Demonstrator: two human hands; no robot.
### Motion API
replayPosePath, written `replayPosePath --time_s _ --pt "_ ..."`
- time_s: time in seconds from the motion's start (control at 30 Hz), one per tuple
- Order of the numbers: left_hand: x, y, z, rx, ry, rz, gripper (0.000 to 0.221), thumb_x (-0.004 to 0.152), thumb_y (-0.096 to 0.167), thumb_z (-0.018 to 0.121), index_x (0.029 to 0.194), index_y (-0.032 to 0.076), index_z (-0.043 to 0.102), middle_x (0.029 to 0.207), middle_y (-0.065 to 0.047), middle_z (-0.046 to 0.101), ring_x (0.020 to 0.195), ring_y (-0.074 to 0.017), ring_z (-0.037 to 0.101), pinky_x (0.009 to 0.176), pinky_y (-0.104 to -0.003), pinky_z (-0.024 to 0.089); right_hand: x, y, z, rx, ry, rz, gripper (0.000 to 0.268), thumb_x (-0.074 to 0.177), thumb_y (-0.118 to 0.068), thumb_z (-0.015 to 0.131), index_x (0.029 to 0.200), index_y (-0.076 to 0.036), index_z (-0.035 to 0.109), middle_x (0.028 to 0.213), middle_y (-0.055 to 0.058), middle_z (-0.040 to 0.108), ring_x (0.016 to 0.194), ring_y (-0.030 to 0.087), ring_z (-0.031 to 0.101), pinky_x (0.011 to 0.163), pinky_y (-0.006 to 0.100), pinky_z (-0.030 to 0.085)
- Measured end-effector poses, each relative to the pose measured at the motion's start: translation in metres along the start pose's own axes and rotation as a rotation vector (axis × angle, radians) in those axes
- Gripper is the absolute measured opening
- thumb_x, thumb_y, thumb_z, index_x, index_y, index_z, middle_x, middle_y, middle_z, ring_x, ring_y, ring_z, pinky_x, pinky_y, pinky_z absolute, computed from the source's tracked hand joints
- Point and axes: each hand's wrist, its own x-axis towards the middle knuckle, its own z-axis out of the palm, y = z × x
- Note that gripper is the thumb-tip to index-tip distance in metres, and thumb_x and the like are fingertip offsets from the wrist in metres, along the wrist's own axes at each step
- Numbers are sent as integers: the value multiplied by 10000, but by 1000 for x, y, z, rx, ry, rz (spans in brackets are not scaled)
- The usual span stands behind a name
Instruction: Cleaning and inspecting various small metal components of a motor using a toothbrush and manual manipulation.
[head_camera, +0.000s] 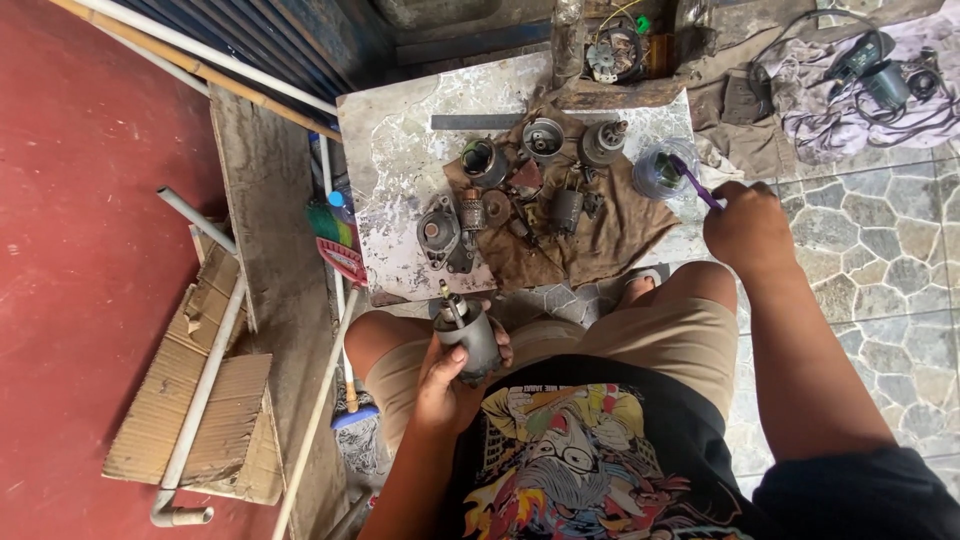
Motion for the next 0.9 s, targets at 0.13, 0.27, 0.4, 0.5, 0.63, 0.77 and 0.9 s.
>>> replayPosePath --time_s 0.13,0.27,0.4,0.5,0.63,0.77,0.9 --pt "-5 -12 6 59 15 147 705 978 253 580 1501 -129 303 1107 -319 569 986 -331 640 859 -436 535 55 26 60 -167 18 -31 325 905 -193 543 1076 -140 813 869 198 708 806 412 766 719 490 636" --pt "-9 3 28 66 30 159 696 987 246 573 1505 -130 298 1120 -327 561 1005 -337 633 879 -436 540 89 36 95 -265 84 -87 298 828 -103 562 955 -66 829 823 213 707 771 433 766 682 488 644" --pt "-13 6 26 102 100 170 723 967 275 595 1489 -141 316 1087 -329 591 975 -326 678 860 -425 571 92 29 100 -277 45 -85 291 815 -79 556 917 9 814 837 250 729 796 431 769 722 475 650" --pt "-10 8 26 116 111 178 721 965 281 596 1485 -142 327 1081 -330 604 969 -324 690 850 -424 579 80 22 93 -279 58 -74 284 815 -93 557 896 -18 818 803 228 720 765 413 769 688 469 650" --pt "-6 8 33 126 115 181 721 957 289 596 1477 -139 341 1066 -325 607 952 -322 693 832 -420 583 77 20 87 -272 84 -83 271 812 -100 569 880 -24 821 801 242 717 761 430 762 685 475 651" --pt "-7 -13 -2 101 101 169 724 971 329 568 1487 -126 341 1082 -325 604 967 -327 678 835 -421 574 77 20 85 -231 48 -90 292 813 -97 572 944 -13 820 837 245 731 798 432 764 718 480 651" --pt "-8 -9 10 29 145 108 773 975 445 509 1517 -77 333 1129 -310 608 1011 -327 666 864 -435 546 66 6 68 -192 25 -15 309 839 -112 561 966 23 809 850 257 744 831 458 759 773 520 633"
